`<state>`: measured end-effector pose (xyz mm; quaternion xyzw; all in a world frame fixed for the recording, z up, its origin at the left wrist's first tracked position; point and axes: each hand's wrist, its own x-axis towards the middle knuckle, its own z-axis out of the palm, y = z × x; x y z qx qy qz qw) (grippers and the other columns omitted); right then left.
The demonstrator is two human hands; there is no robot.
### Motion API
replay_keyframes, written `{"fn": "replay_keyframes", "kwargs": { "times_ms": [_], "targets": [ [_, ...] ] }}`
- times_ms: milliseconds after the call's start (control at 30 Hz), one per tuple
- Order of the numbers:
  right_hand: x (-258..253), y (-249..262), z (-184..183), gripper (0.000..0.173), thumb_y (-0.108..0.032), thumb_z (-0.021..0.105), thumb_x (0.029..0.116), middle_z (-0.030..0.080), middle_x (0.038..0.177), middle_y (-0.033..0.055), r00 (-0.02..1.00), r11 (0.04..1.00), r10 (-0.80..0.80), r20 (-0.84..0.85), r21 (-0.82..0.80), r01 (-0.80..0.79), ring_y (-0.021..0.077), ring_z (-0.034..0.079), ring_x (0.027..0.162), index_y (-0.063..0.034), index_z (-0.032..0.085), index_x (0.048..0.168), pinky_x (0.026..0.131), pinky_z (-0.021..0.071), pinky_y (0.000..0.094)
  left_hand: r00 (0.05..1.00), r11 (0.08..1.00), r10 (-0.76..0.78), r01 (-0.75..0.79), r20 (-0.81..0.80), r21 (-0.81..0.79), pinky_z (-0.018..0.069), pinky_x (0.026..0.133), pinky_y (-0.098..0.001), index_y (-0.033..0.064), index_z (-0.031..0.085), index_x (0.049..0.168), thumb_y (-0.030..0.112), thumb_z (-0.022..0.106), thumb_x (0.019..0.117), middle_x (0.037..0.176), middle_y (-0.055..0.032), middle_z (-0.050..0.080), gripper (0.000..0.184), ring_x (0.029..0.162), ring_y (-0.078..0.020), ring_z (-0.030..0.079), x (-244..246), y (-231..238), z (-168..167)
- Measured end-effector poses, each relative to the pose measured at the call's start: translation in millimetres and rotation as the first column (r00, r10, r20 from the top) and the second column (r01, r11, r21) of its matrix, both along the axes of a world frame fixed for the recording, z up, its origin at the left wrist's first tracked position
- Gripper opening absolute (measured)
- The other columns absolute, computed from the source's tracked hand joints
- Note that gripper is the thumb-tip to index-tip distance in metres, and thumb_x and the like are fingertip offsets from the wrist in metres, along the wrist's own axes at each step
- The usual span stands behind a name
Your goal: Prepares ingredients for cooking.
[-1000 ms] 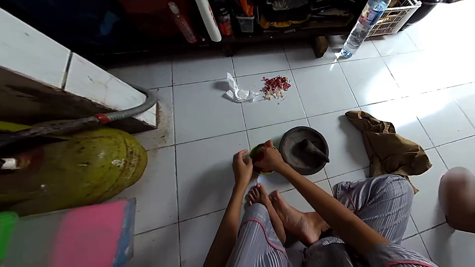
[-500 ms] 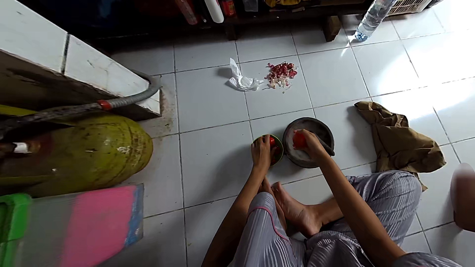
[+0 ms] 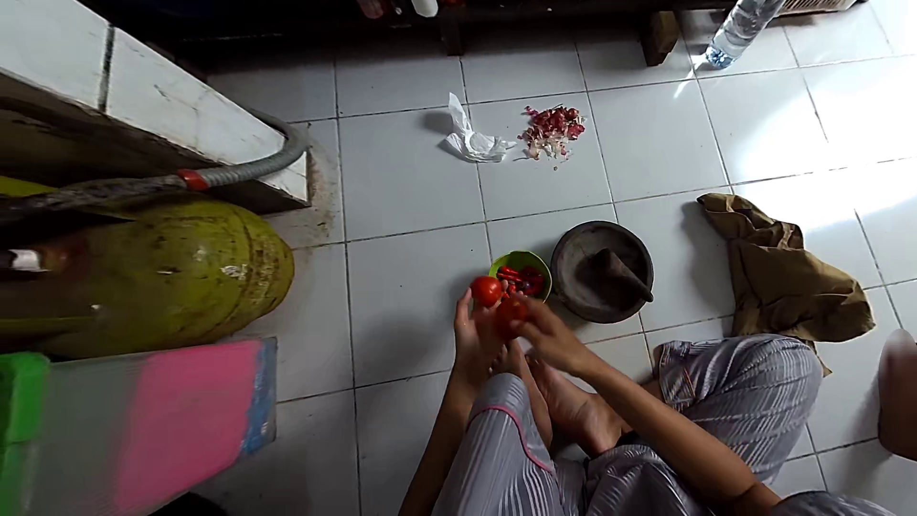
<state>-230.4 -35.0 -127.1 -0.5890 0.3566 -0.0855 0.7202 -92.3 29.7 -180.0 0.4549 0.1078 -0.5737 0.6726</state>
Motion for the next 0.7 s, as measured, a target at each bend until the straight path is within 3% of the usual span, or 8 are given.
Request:
{"fn": "replay_keyframes", "kwargs": {
  "times_ms": [133, 233, 367, 433, 500, 533, 600, 700],
  "targets": [
    [12, -4, -15, 0.032, -0.003, 0.053, 0.1008, 0.07, 0.119, 0.0254, 0.992, 0.918, 0.083, -0.094, -0.38, -0.113, 0.0284, 0.072, 0.1, 0.0099, 0.064, 0.128, 0.089, 0.0585, 0.0391, 0.972, 0.993, 0.099, -0.109, -0.213, -0.037, 0.0602, 0.058, -0.0303, 0.0106, 0.057, 0.116, 0.056, 0.021, 0.1037, 0.084, -0.0077, 0.071, 0.059, 0.07, -0.0165, 0.071, 3, 35, -32],
    [29, -36, -48, 0.028, 0.0, 0.053, 0.1003, 0.066, 0.125, 0.0246, 0.886, 0.825, 0.111, -0.45, -0.455, -0.335, 0.0394, 0.064, 0.118, 0.0042, 0.068, 0.123, 0.099, 0.0522, 0.0545, 0.945, 0.995, -0.038, 0.004, -0.325, -0.104, 0.0569, 0.052, -0.0295, 0.0093, 0.061, 0.111, 0.068, 0.024, 0.1001, 0.08, -0.0092, 0.069, 0.07, 0.062, -0.017, 0.067, 0, 56, -53],
    [59, -54, -72, 0.028, 0.001, 0.057, 0.0992, 0.058, 0.138, 0.0265, 0.673, 0.728, 0.175, -0.718, -0.366, -0.58, 0.0451, 0.061, 0.12, 0.0063, 0.065, 0.126, 0.095, 0.0515, 0.0596, 0.945, 0.988, -0.128, 0.097, -0.3, -0.117, 0.0493, 0.044, -0.0249, 0.0141, 0.053, 0.117, 0.045, 0.019, 0.107, 0.092, -0.0068, 0.071, 0.047, 0.058, -0.0133, 0.065, -27, 62, -64],
    [63, -60, -69, 0.022, 0.003, 0.06, 0.0972, 0.062, 0.13, 0.027, 0.672, 0.722, 0.195, -0.715, -0.359, -0.592, 0.0454, 0.064, 0.113, 0.0065, 0.069, 0.116, 0.092, 0.0523, 0.061, 0.984, 0.983, -0.134, 0.148, -0.12, 0.112, 0.0513, 0.051, -0.0231, 0.0112, 0.052, 0.119, 0.032, 0.02, 0.1099, 0.095, -0.005, 0.069, 0.039, 0.067, -0.0094, 0.065, -39, 58, -66],
    [58, -67, -62, 0.015, 0.001, 0.063, 0.0961, 0.068, 0.117, 0.0262, 0.721, 0.718, 0.197, -0.664, -0.403, -0.567, 0.0449, 0.066, 0.109, 0.0045, 0.072, 0.107, 0.089, 0.0525, 0.0628, 0.972, 0.949, -0.23, 0.215, 0.042, 0.231, 0.0503, 0.088, -0.028, -0.0004, 0.044, 0.14, 0.02, 0.027, 0.1129, 0.125, -0.0129, 0.058, 0.038, 0.104, -0.0139, 0.059, -42, 60, -66],
    [55, -70, -61, 0.015, -0.001, 0.065, 0.0952, 0.07, 0.114, 0.0256, 0.731, 0.698, 0.209, -0.65, -0.425, -0.577, 0.0448, 0.067, 0.107, 0.0031, 0.073, 0.107, 0.088, 0.0526, 0.063, 0.968, 0.947, -0.245, 0.227, 0.057, 0.227, 0.0497, 0.091, -0.0266, -0.0007, 0.043, 0.141, 0.018, 0.027, 0.1129, 0.128, -0.013, 0.058, 0.038, 0.108, -0.0136, 0.058, -42, 60, -65],
    [53, -72, -61, 0.019, -0.003, 0.067, 0.0954, 0.068, 0.12, 0.0254, 0.694, 0.649, 0.254, -0.674, -0.413, -0.639, 0.0455, 0.066, 0.108, 0.0015, 0.072, 0.113, 0.09, 0.052, 0.0627, 0.977, 0.984, -0.134, 0.151, -0.165, 0.095, 0.0526, 0.052, -0.0212, 0.0118, 0.054, 0.117, 0.03, 0.019, 0.1113, 0.096, -0.0059, 0.071, 0.04, 0.071, -0.0104, 0.068, -37, 62, -76],
    [57, -69, -72, 0.024, -0.007, 0.063, 0.0985, 0.061, 0.134, 0.0245, 0.619, 0.626, 0.266, -0.739, -0.356, -0.694, 0.0455, 0.065, 0.112, 0.0007, 0.07, 0.12, 0.09, 0.0516, 0.063, 0.927, 0.985, -0.173, 0.159, -0.332, -0.07, 0.0516, 0.046, -0.0218, 0.0131, 0.054, 0.117, 0.043, 0.009, 0.1088, 0.091, -0.0078, 0.073, 0.055, 0.063, -0.0133, 0.069, -26, 62, -83]
  ]
}}
